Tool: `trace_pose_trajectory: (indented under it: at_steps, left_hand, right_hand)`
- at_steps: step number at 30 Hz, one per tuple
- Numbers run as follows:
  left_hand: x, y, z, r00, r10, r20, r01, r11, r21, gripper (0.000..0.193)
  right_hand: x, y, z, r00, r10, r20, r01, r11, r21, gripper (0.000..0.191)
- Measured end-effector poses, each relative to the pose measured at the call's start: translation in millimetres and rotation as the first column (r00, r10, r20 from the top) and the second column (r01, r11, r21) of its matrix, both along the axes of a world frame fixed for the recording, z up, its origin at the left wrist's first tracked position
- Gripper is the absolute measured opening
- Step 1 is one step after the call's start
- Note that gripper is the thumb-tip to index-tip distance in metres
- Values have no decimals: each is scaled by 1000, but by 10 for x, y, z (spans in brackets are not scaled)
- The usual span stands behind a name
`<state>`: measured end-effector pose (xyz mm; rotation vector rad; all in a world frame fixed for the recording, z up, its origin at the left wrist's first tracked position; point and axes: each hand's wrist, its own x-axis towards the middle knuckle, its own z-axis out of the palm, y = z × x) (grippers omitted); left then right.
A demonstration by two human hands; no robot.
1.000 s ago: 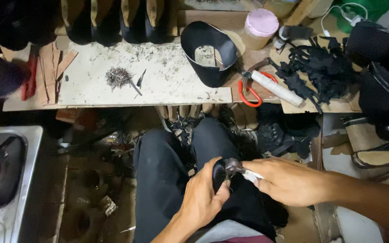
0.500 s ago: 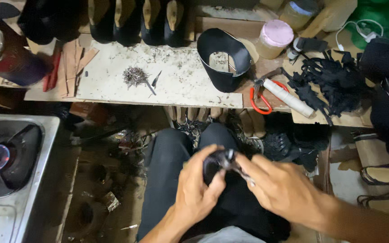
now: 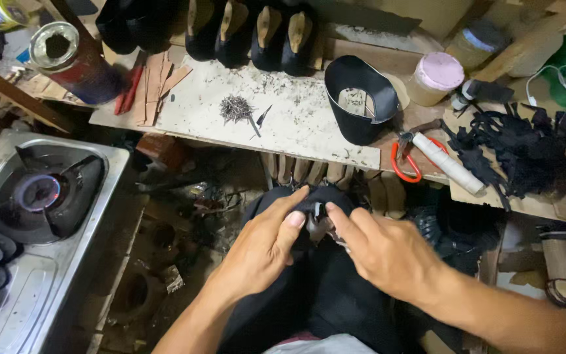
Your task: The person sits with a black fabric shoe upper on a wooden last in their lap. They heat the upper over a gas burner flame, apply glue from a bottle, press and fold the upper edges over the last, and hammer the edges to shape and secure the shoe.
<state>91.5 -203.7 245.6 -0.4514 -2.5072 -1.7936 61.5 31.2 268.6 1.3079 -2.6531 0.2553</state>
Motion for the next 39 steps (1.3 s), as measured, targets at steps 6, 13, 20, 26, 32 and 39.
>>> trace_pose_trajectory:
  at_steps: [6,13,20,26,32,39]
  left_hand:
    - [56,68,101,962,-58,268,46,998,51,47]
    - [285,252,-67,999,30,34,-25,989,-143,48]
    - [313,227,-71,994,-102,-44,90,971,-220,56]
    - [236,34,-92,952,-241,186,227,969,93,58]
    - [307,229,-151,996,12,-84,-16,999,-49,47]
    - [295,326,-112,996,-47,75,48,999,-5,51]
  right_hand:
    - [308,-37,-271,990,-103,99,117,982,-146,59]
    - [379,195,101,682,-143,717,215,977,-10,28]
    - [351,177,484,906,-88,413,38,991,127,70]
    - [297,137,140,983,-84,165,59,987,150,60]
    - [306,125,20,988,-50,149,54,998,-23,67]
    - [279,339,281,980,-52,193,11,979,203,66]
